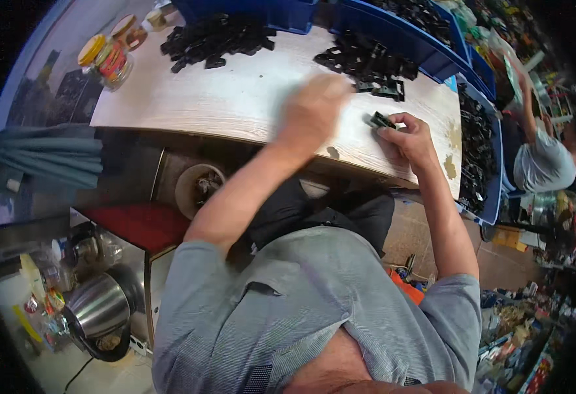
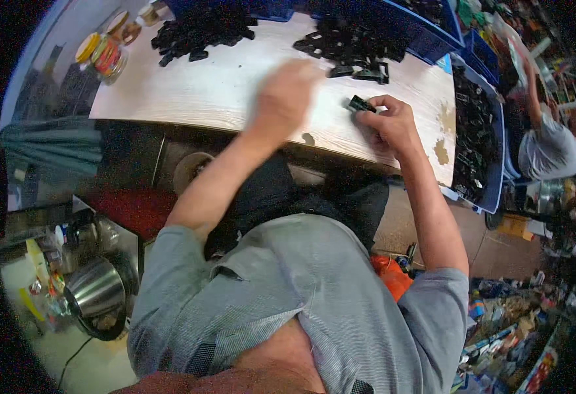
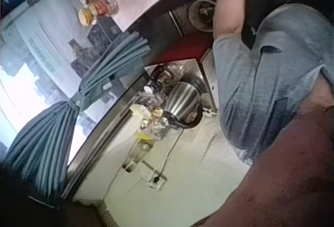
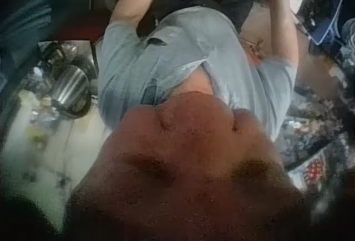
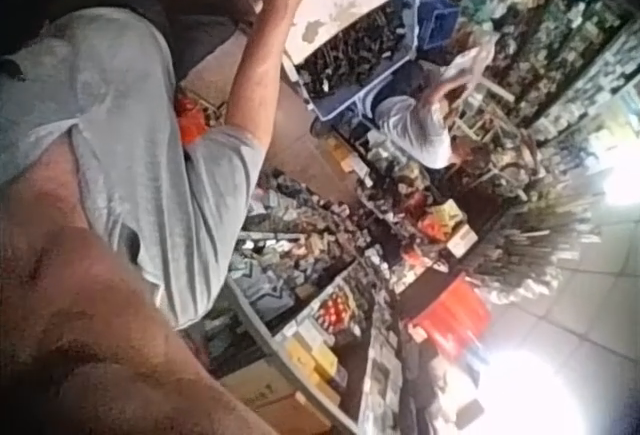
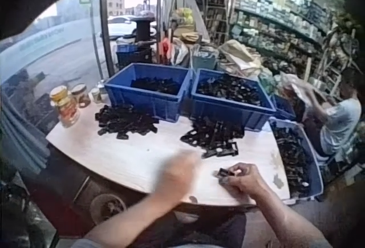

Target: Sorting and inspecting small black plastic components at a workstation.

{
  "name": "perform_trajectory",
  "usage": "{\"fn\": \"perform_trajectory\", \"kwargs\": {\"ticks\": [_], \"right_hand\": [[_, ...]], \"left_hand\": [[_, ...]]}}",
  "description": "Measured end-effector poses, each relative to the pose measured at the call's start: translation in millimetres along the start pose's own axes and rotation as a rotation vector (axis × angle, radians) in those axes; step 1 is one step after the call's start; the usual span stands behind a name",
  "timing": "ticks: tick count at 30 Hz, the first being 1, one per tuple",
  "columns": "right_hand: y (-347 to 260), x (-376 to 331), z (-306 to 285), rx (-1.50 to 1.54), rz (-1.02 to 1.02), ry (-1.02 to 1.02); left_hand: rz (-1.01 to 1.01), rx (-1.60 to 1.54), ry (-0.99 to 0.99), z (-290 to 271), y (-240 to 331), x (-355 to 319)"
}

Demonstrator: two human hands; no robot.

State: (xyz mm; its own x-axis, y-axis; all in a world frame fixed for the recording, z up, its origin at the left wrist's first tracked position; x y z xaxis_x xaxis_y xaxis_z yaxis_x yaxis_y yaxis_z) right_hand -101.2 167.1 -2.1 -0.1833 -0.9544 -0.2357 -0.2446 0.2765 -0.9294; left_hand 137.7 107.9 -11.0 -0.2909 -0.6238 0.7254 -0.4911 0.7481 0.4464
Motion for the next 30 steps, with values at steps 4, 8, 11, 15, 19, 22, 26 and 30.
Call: {"fn": "perform_trajectory", "kwargs": {"ticks": [4, 8, 11, 15, 19, 22, 26, 30], "right_hand": [[-7, -10, -37, 0.011, 0.043, 0.212], [15, 11, -104, 0.263, -0.03, 0.613], [20, 18, -120, 0.294, -0.037, 0.782], [9, 23, -88, 0.204, 0.0, 0.571], [-20, 27, -41, -0.005, 0.079, 0.411], [-24, 43, -27, -0.174, 0.073, 0.313], [-16, 58, -26, -0.182, 0.045, 0.258], [-9, 64, -23, -0.237, 0.028, 0.296]], "left_hand": [[-0.214, 0.569, 0.098, -79, -104, -9], [-0.225, 0.686, -0.001, -109, -168, -19], [-0.154, 0.625, 0.002, -105, -166, -17], [-0.062, 0.438, -0.045, -92, -150, -11], [-0.074, 0.449, -0.129, -77, -144, 0], [-0.056, 0.455, -0.096, -73, -146, 8], [-0.162, 0.442, -0.128, -72, -149, 20], [-0.329, 0.319, -0.155, -79, -158, 25]]}}
Point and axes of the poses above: each hand's wrist, its own x-axis towards the middle knuckle, its own z-axis out of the palm, y = z × x, the point moved 1 cm from there along x, towards the middle knuckle, and after that the axes turned 6 degrees about -z, right-handed, at the moved point
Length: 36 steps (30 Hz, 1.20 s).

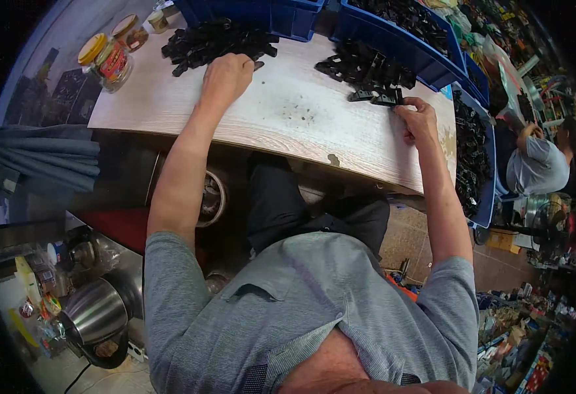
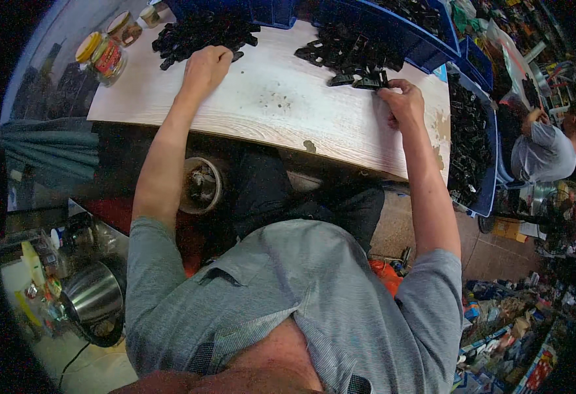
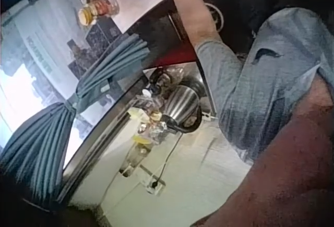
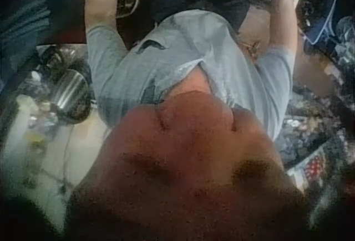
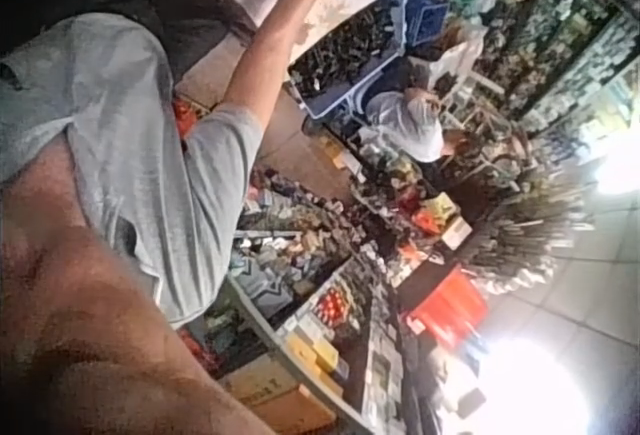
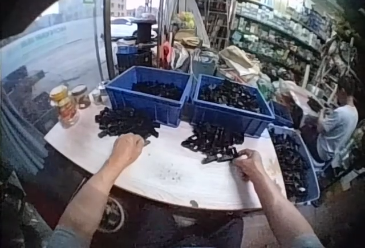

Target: Sorting and inspecting small black plastic components at a workstation.

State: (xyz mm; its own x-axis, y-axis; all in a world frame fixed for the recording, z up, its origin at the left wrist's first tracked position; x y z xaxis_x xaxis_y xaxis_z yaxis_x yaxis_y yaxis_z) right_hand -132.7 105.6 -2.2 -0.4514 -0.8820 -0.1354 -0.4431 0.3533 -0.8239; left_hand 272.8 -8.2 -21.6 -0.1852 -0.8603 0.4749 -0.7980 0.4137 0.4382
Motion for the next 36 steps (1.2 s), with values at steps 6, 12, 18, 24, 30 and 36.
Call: {"fn": "perform_trajectory", "kwargs": {"ticks": [6, 12, 18, 24, 30, 36], "right_hand": [[6, -10, -13, 0.125, 0.051, 0.045], [0, -35, -18, 0.225, 0.041, -0.053], [0, -54, -5, 0.193, -0.065, -0.288], [-16, -68, 14, 0.122, -0.052, -0.365], [-12, -61, 30, 0.019, -0.143, -0.421], [-13, -62, 36, 0.013, -0.179, -0.407]], "left_hand": [[0.147, -0.018, 0.206, 3, 22, -21], [0.081, 0.123, 0.111, 8, 5, -16], [-0.045, 0.038, 0.108, 5, 13, -18], [0.173, 0.056, 0.094, 15, 36, -39], [0.239, -0.315, -0.028, 34, 107, -61], [0.483, -0.342, -0.129, 47, 157, -63]]}}
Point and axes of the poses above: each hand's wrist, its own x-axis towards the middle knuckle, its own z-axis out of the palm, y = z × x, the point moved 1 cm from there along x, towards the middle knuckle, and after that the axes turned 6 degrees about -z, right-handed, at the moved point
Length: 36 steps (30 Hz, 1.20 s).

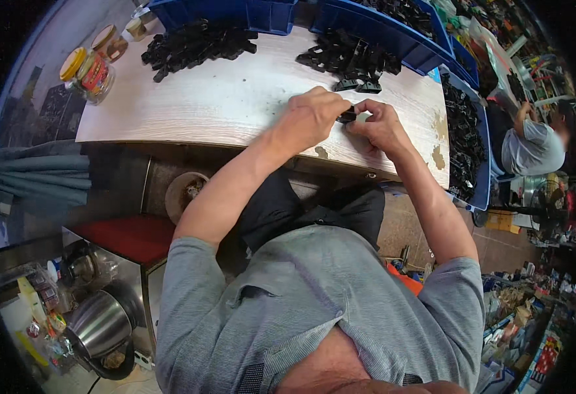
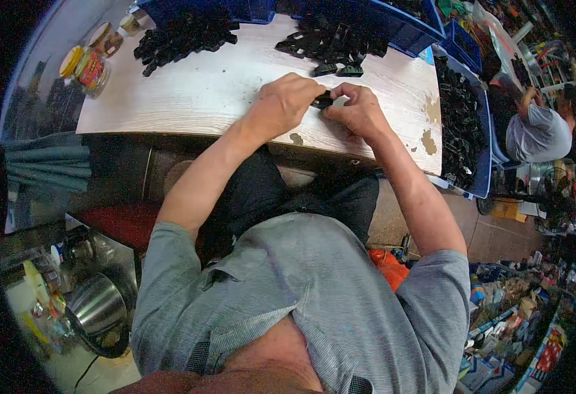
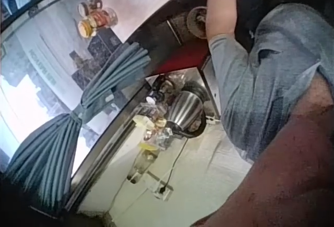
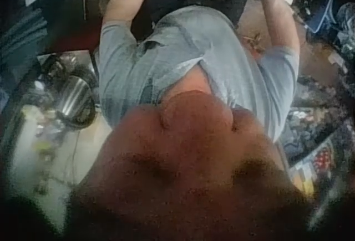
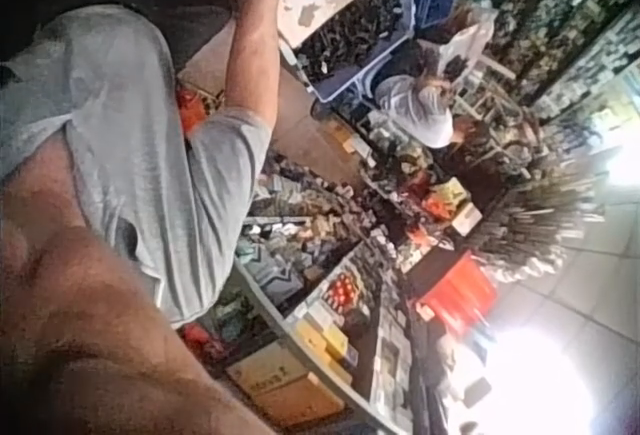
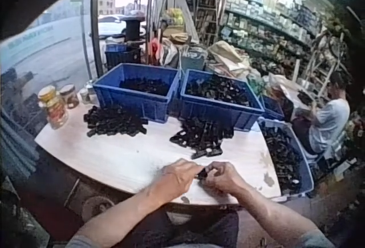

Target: Sorting and inspecting small black plastic components at a workstation.

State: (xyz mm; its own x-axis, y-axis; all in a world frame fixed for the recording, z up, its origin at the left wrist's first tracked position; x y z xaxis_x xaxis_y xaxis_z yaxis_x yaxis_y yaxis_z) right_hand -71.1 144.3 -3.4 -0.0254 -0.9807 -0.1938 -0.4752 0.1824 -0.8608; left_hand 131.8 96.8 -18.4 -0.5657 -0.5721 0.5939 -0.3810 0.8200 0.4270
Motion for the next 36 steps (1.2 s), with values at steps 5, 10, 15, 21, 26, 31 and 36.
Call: {"fn": "perform_trajectory", "kwargs": {"ticks": [5, 10, 15, 21, 26, 31, 36], "right_hand": [[-5, -4, -1, 0.004, 0.03, 0.001], [-7, -6, 0, 0.034, 0.034, -0.036], [0, -5, -2, 0.064, 0.011, -0.022], [-5, -6, 0, 0.107, 0.037, -0.036], [-7, -3, 1, 0.064, 0.036, -0.065], [-11, -5, 2, 0.024, 0.038, -0.057], [-4, -12, -5, 0.106, 0.037, 0.019]], "left_hand": [[0.023, -0.018, -0.126, 8, 0, 6], [0.062, -0.146, 0.0, 8, -5, -3], [0.057, -0.137, -0.02, 8, -3, -2], [0.048, -0.108, -0.079, 4, 0, -5], [0.0, 0.05, -0.148, -5, 8, -9], [0.051, 0.134, -0.012, 2, 9, -15], [0.002, 0.312, 0.205, -14, -29, -7]]}}
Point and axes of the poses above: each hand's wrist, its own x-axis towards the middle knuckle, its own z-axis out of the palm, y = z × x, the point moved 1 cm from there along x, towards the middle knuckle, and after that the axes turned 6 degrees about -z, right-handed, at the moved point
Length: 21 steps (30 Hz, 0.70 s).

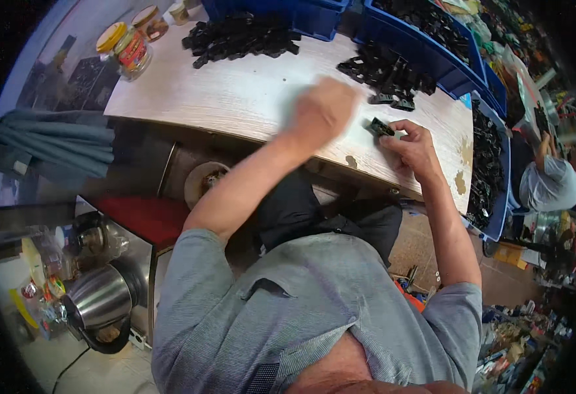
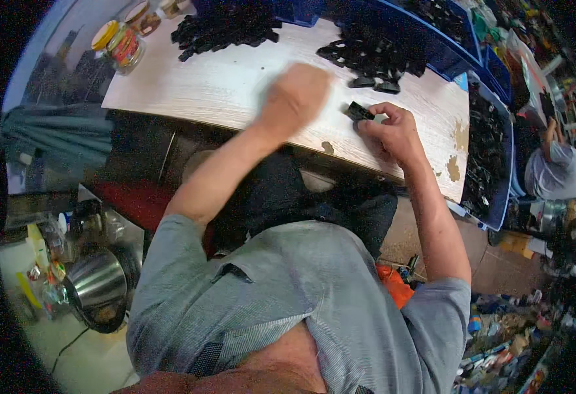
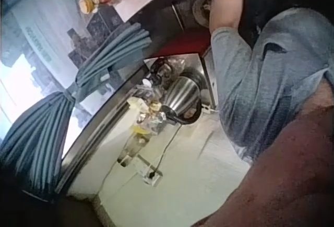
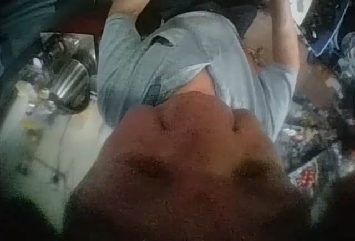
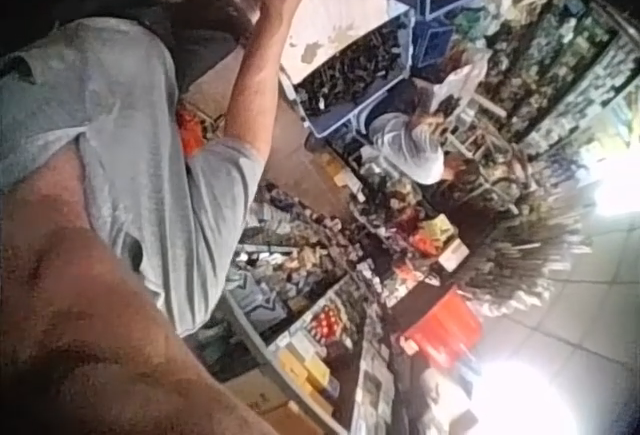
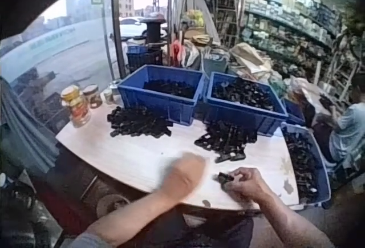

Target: Sorting and inspecting small black plastic components at a workstation.

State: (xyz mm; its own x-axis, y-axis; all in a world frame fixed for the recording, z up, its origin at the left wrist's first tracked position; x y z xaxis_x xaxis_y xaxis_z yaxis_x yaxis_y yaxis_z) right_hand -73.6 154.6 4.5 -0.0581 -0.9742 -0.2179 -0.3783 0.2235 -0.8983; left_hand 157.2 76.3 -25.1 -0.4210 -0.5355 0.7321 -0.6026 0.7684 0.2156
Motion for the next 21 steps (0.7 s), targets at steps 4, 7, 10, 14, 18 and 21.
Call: {"fn": "perform_trajectory", "kwargs": {"ticks": [4, 7, 10, 14, 18, 21], "right_hand": [[5, -9, -16, 0.178, 0.051, 0.15], [12, -7, -50, 0.244, 0.113, 0.387], [33, -5, -100, 0.308, 0.025, 0.656], [35, -6, -118, 0.335, 0.032, 0.803], [22, 4, -90, 0.204, 0.035, 0.582], [14, 20, -69, 0.154, 0.048, 0.444]], "left_hand": [[-0.423, 0.292, 0.045, -26, -74, 11], [-0.503, 0.477, -0.048, -30, -101, 4], [-0.507, 0.461, -0.04, -29, -105, -2], [-0.473, 0.417, -0.037, -31, -101, -7], [-0.422, 0.263, -0.006, -32, -102, -16], [-0.433, 0.202, 0.005, -35, -98, -15]]}}
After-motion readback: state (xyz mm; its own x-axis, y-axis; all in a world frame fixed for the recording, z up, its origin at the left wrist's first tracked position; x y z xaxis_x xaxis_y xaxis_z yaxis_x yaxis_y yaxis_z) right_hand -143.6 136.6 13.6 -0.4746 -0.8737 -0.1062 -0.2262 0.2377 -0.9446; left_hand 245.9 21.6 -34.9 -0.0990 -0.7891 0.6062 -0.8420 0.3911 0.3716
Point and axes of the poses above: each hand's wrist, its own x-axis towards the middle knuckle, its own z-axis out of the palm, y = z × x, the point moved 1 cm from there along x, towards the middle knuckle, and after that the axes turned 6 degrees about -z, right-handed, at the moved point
